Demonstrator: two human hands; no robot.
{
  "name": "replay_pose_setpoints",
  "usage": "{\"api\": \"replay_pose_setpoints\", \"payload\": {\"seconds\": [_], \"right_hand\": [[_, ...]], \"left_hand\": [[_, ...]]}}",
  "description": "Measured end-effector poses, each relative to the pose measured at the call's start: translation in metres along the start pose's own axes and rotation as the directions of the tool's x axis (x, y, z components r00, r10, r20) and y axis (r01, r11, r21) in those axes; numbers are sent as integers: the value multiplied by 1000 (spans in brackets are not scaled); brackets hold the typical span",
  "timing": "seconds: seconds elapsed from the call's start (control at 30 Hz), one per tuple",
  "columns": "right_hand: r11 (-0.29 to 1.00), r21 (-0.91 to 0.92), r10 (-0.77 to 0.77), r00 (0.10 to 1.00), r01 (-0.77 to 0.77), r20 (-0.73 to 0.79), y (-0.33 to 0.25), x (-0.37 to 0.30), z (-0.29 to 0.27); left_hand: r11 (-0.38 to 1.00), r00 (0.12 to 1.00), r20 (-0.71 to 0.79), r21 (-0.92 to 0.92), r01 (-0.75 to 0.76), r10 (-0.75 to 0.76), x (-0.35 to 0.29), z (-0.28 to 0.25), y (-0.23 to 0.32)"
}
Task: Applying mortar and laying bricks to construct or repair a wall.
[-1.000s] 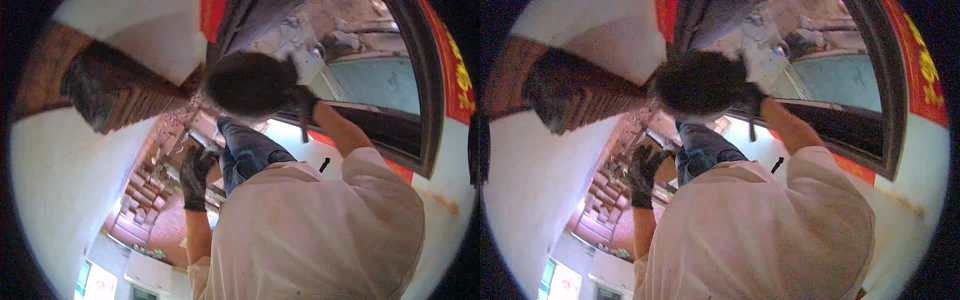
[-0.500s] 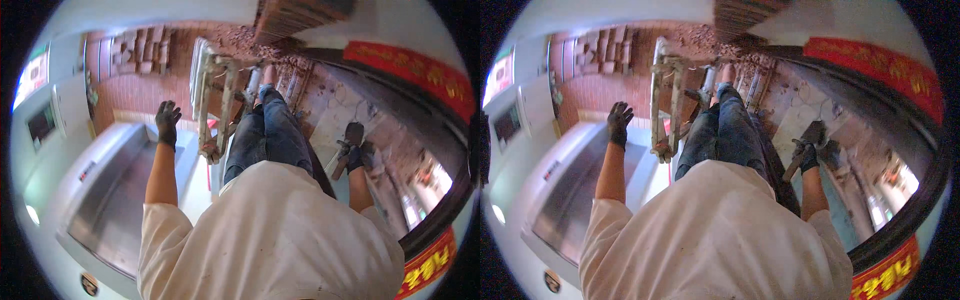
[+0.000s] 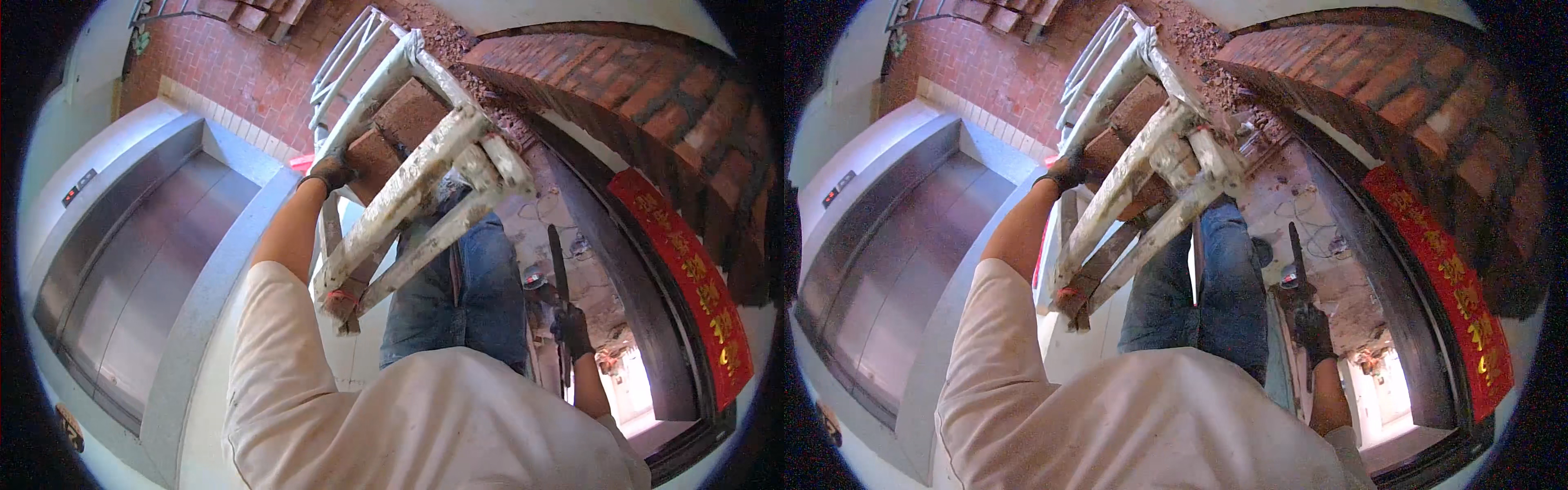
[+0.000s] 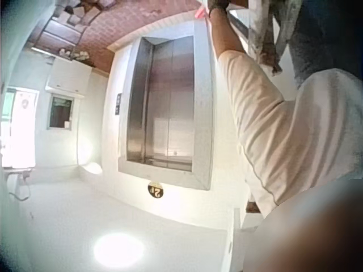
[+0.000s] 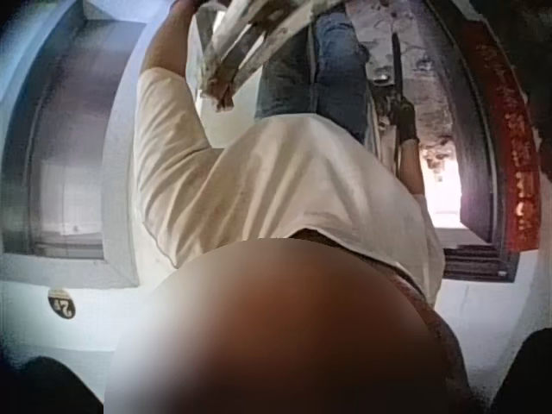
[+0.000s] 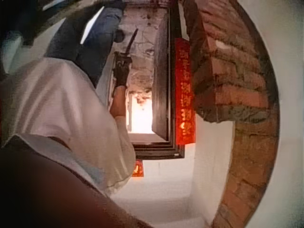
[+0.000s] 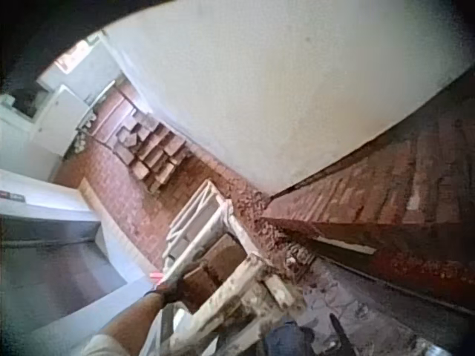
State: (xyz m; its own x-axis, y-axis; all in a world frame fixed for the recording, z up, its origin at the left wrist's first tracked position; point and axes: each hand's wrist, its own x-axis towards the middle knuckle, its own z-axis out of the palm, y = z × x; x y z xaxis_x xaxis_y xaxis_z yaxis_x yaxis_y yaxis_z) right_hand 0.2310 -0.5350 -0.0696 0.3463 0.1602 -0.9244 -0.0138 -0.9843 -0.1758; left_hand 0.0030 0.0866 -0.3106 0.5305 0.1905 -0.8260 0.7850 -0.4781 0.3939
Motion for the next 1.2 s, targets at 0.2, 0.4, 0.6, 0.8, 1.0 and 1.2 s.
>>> {"api": "replay_pose_setpoints", "payload": {"seconds": [0.2,0.4,0.6,0.8,1.0,1.2], "right_hand": [[673,594,410,891,-440,196,-75,-14,-18],[804,532,273,960,-265,64,-116,-22,-35],[946,295,164,983,-133,-81,-116,-50,-41],[894,88,-328,775,440,-540,-162,-116,-45],[477,415,-410,613,775,-675,-272,-159,-88],[240,468,-373,526,850,-764,-319,-230,-143]], "left_hand": [[986,1000,30,-164,10,-5,31,7,-26],[996,994,-68,1,-90,90,-17,-11,35],[992,885,-450,25,-124,122,-130,-86,112],[901,532,-754,432,-40,385,-290,-217,202],[854,150,-870,406,-327,471,-452,-279,325],[563,-23,-912,273,-780,411,-502,-266,422]]}}
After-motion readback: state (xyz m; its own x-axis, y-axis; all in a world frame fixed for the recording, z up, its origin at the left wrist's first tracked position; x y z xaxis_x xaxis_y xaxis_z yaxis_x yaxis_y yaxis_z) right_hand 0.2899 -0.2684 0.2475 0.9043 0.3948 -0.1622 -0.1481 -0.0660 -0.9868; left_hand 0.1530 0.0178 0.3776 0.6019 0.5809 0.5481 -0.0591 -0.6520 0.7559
